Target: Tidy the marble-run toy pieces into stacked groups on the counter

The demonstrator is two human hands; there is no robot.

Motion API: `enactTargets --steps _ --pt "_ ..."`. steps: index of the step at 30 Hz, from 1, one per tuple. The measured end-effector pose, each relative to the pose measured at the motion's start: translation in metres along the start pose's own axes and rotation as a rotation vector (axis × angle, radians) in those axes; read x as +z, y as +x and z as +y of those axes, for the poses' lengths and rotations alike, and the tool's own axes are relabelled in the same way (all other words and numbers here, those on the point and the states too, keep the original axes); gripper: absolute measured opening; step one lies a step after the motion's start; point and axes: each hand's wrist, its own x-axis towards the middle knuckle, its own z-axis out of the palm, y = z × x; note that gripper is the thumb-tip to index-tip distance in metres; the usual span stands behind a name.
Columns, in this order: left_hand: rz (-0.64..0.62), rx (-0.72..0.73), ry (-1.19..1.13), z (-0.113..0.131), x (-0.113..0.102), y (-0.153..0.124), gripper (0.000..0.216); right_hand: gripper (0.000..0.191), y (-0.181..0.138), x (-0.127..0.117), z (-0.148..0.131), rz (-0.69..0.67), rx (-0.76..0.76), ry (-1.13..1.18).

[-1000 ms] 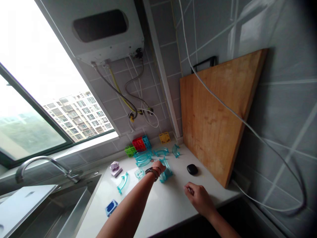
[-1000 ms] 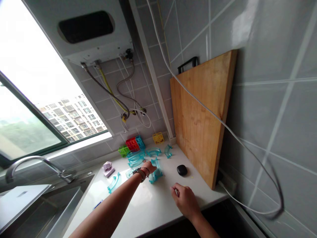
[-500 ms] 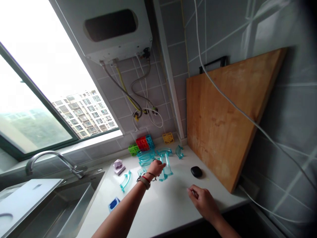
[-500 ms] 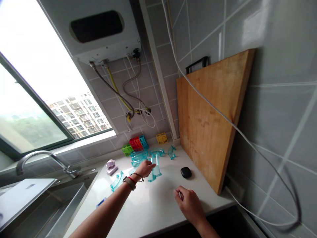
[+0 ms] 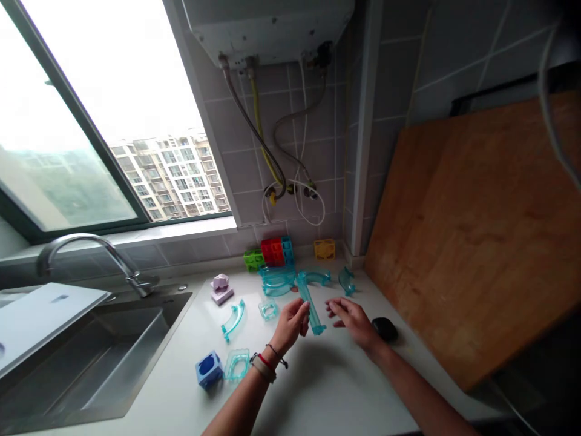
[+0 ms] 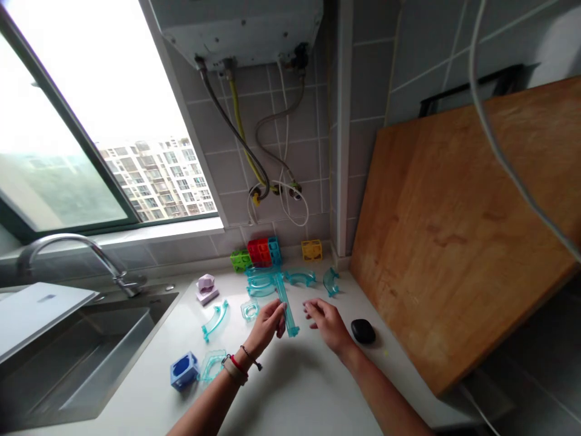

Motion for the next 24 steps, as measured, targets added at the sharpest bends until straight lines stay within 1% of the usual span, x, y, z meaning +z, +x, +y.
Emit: enactTargets --steps 2,4,6,8,10,12,16,20,24 --pt "-0.046 -0.012 -0.084 -0.004 -0.004 0.006 0.05 0.042 0.032 0.019 0.001 -0.042 0.033 0.058" --pt "-0.087 -0.036 -0.156 -0.009 -0.009 0.007 0.05 0.044 0.051 0.035 0.009 -0.109 0.077 0.118" --pt "-0.121 -0.069 -0.218 -0.015 -0.012 0.004 0.05 0.045 0.055 0.045 0.022 -0.176 0.122 0.158" --pt "-0.151 -0.107 -0.275 -0.021 -0.014 0.0 0.047 0.044 0.05 0.05 0.032 -0.236 0.168 0.209" --pt "-0.177 -0.149 -0.318 -0.023 -0.014 -0.003 0.045 0.042 0.045 0.05 0.039 -0.268 0.208 0.281" --pt "-0.193 -0.179 -0.341 -0.023 -0.012 -0.003 0.044 0.039 0.044 0.048 0.041 -0.268 0.234 0.344" --pt "-0.13 -0.217 -0.363 -0.023 -0.011 0.0 0.046 0.038 0.05 0.043 0.039 -0.241 0.255 0.358" --pt "-0.061 -0.224 -0.375 -0.024 -0.014 0.003 0.043 0.034 0.05 0.041 0.036 -0.195 0.239 0.353" --pt "0.039 -0.299 -0.515 -0.023 -0.018 0.005 0.04 0.035 0.048 0.042 0.034 -0.156 0.24 0.344"
